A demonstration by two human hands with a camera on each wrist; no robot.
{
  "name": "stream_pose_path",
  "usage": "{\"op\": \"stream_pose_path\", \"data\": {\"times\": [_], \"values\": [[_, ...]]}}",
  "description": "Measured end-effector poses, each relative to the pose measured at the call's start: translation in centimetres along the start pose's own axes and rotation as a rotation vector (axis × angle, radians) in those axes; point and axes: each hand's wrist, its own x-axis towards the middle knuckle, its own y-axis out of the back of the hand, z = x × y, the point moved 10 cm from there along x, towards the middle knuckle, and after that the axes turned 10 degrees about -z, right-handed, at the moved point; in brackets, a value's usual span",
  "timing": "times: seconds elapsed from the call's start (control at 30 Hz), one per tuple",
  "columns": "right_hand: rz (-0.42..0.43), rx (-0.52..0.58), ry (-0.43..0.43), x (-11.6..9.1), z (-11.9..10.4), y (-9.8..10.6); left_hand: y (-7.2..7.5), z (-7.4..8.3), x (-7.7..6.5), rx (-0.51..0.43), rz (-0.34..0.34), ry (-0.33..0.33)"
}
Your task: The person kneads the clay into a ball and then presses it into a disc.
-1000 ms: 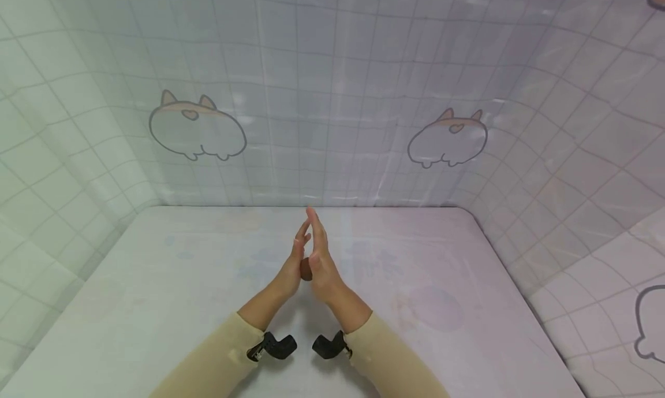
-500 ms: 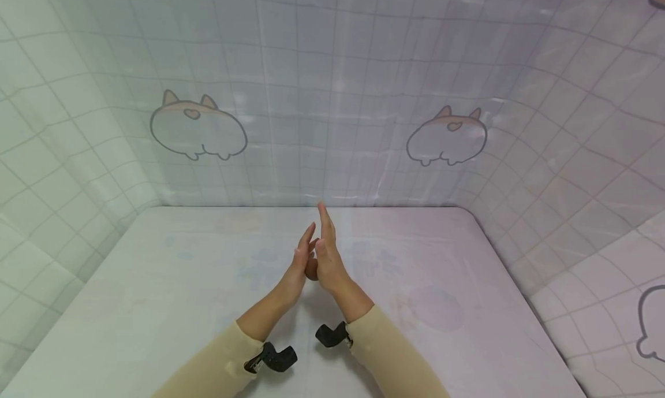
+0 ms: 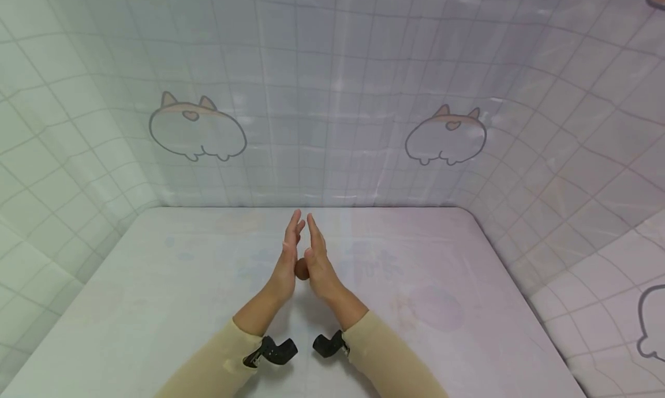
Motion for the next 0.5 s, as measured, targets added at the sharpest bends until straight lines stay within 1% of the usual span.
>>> {"op": "stream_pose_path", "data": {"times": [0.13, 0.23, 0.4, 0.5], "values": [[-0.004, 0.012, 0.054, -0.2, -0.8, -0.7, 0.8, 0.1, 0.5, 0.020, 0.035, -0.027], [-0.008, 0.025, 0.075, -0.3, -1.5, -1.0, 1.1, -0.1, 0.7, 0.025, 0.044, -0.024], [-0.011, 0.020, 0.104, -0.5, -2.5, -1.2, 1.3, -0.9, 0.9, 0.053, 0.042, 0.010], [-0.001, 0.006, 0.116, -0.5, -2.9, -1.0, 0.9, -1.9, 0.7, 0.027, 0.017, 0.054]]}}
